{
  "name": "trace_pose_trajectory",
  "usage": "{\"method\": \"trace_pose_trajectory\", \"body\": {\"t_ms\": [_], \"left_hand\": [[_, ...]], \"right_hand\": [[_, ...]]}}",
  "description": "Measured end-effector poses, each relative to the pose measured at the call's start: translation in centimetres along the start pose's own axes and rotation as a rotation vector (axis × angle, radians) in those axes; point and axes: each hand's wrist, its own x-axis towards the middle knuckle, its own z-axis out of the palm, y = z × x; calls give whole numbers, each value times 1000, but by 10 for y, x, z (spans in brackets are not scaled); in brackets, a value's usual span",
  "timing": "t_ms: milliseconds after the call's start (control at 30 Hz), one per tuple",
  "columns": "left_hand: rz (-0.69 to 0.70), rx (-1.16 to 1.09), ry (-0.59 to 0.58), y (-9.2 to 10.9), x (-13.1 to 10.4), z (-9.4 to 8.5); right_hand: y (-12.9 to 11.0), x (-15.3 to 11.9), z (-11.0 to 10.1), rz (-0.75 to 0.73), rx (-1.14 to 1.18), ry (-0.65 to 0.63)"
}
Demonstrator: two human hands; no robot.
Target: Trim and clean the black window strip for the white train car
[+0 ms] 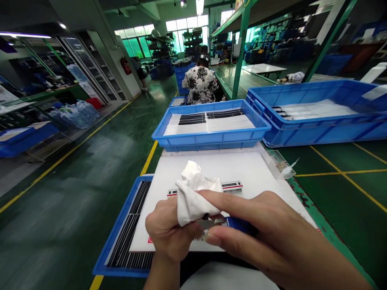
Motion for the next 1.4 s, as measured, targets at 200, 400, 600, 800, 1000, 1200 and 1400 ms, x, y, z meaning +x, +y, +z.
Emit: {"method": "trace_pose_trajectory", "body": {"t_ms": [200,400,600,800,1000,1200,1400], "left_hand": [[-12,-18,-22,2,2,-1],[4,-31,-13,2,3,-2],[36,-40,-48,1,1,-3],[24,18,-8,3,-3,-4],[29,38,-6,3,-2,-1],[73,63,-25,4,2,-2],[70,34,-36,2,-2,-2]], "right_hand": [[-1,2,1,36,47,-37],[-2,-2,4,75,99,-67],[-2,-3,4,70,99,-67],[-3,-4,5,60,100,-50],[-3,-5,6,53,72,-35],[-1,-4,5,45,92,-30],[-1,-5,5,56,82,-41]]}}
